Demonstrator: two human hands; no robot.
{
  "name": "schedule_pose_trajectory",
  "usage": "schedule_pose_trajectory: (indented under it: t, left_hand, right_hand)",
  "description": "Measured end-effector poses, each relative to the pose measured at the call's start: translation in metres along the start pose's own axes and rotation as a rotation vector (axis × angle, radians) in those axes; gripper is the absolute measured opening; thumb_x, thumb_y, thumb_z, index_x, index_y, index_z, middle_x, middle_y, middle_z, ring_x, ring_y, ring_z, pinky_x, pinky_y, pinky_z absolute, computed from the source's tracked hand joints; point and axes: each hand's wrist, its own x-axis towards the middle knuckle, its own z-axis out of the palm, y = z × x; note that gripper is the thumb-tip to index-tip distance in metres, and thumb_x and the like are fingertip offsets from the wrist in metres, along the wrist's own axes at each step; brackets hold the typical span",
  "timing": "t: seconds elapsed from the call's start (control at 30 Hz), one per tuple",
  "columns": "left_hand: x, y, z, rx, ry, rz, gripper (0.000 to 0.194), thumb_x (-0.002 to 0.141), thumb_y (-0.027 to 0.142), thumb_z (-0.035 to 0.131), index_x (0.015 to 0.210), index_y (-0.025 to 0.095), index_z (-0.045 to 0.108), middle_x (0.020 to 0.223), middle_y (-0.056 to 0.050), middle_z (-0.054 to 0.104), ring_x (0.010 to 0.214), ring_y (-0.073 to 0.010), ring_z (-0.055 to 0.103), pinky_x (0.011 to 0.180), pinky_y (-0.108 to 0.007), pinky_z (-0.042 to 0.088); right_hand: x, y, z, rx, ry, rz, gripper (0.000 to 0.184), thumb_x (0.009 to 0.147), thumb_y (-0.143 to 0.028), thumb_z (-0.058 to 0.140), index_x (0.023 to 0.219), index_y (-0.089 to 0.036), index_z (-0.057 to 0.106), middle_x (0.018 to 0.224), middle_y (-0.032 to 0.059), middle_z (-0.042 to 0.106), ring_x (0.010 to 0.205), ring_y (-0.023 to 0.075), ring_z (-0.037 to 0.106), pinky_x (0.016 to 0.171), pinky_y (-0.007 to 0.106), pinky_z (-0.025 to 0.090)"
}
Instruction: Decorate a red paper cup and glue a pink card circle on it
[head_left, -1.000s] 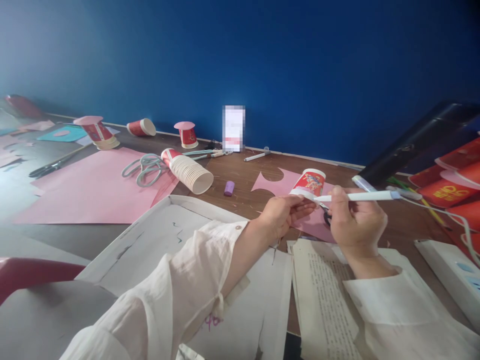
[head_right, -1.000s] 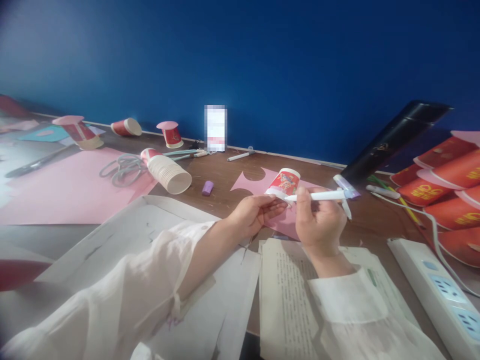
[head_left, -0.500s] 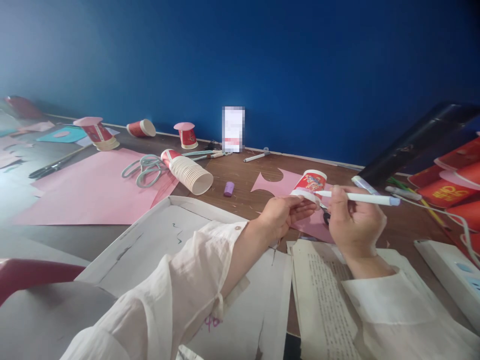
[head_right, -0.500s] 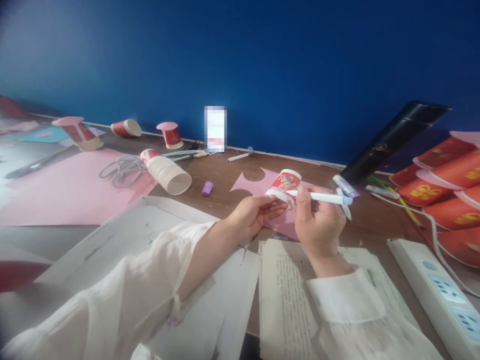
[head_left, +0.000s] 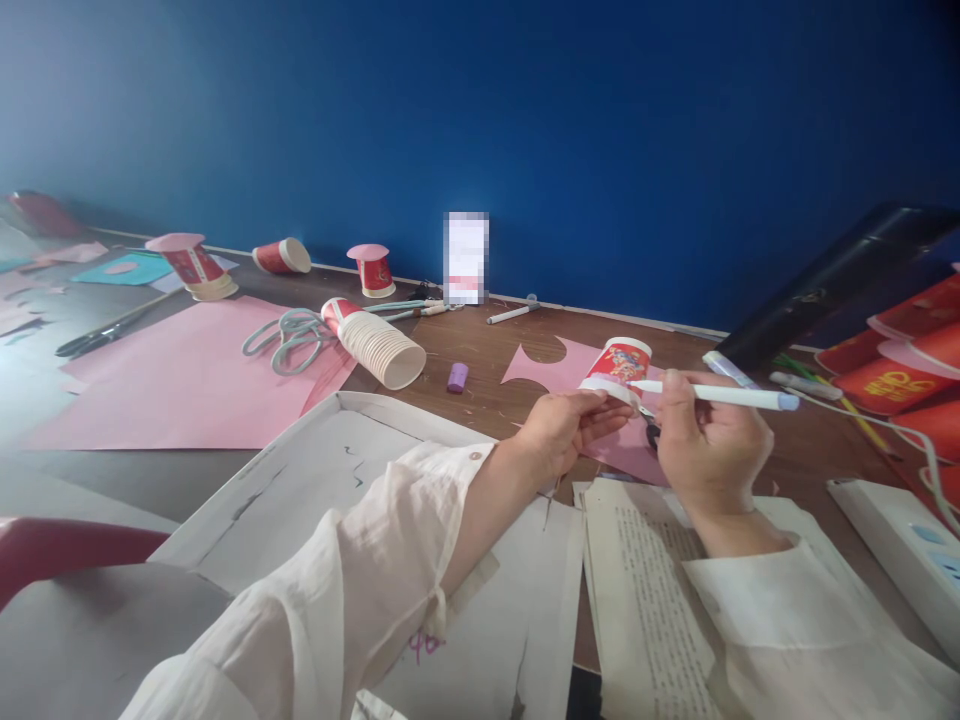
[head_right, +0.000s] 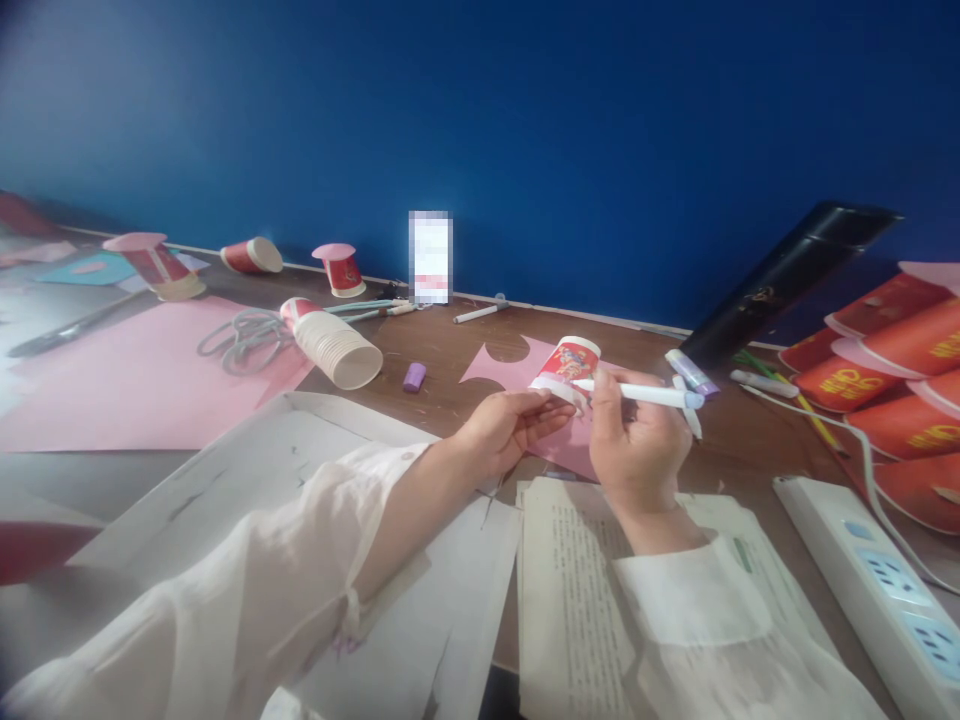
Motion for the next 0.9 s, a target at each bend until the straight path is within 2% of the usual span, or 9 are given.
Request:
schedule_pose_trajectory:
  t: [0.37, 0.7, 0.9]
  left_hand:
    - [0.0016, -0.0021, -0.0019, -0.044, -0.008, 0.014, 0.022, 0.090, 0.004, 0.051, 0.079, 0.005, 0.070, 0.075, -0.010, 0.072, 0.070, -0.0125, 0.070, 0.087, -0.026, 0.057]
    - [-0.0012, 0.0001, 0.0011, -0.031, 0.015, 0.008, 0.022, 0.090, 0.004, 0.051, 0.078, 0.003, 0.070, 0.077, -0.012, 0.072, 0.070, -0.0123, 0.070, 0.093, -0.028, 0.056]
    - [0.0006, -0.0016, -0.0001, -0.060, 0.024, 0.034, 0.020, 0.089, 0.003, 0.052, 0.078, 0.003, 0.069, 0.077, -0.012, 0.071, 0.070, -0.0128, 0.070, 0.091, -0.027, 0.057]
  right_hand:
    - [-0.0006, -0.0039, -0.0020, 0.021, -0.039, 0.019, 0.038, 0.095, -0.051, 0.053, 0.082, -0.020, 0.071, 0.063, 0.0030, 0.066, 0.061, 0.0192, 0.063, 0.064, 0.034, 0.048]
    - [-0.0003, 0.0014, 0.0000, -0.001, 0.003, -0.067, 0.032, 0.096, -0.044, 0.054, 0.095, -0.018, 0.073, 0.066, 0.0037, 0.067, 0.065, 0.0196, 0.065, 0.069, 0.034, 0.050]
    - [-0.0012, 0.0004, -0.0008, 0.031, -0.038, -0.083, 0.031, 0.096, -0.045, 0.054, 0.088, -0.019, 0.071, 0.066, 0.0039, 0.067, 0.063, 0.0196, 0.063, 0.067, 0.034, 0.049]
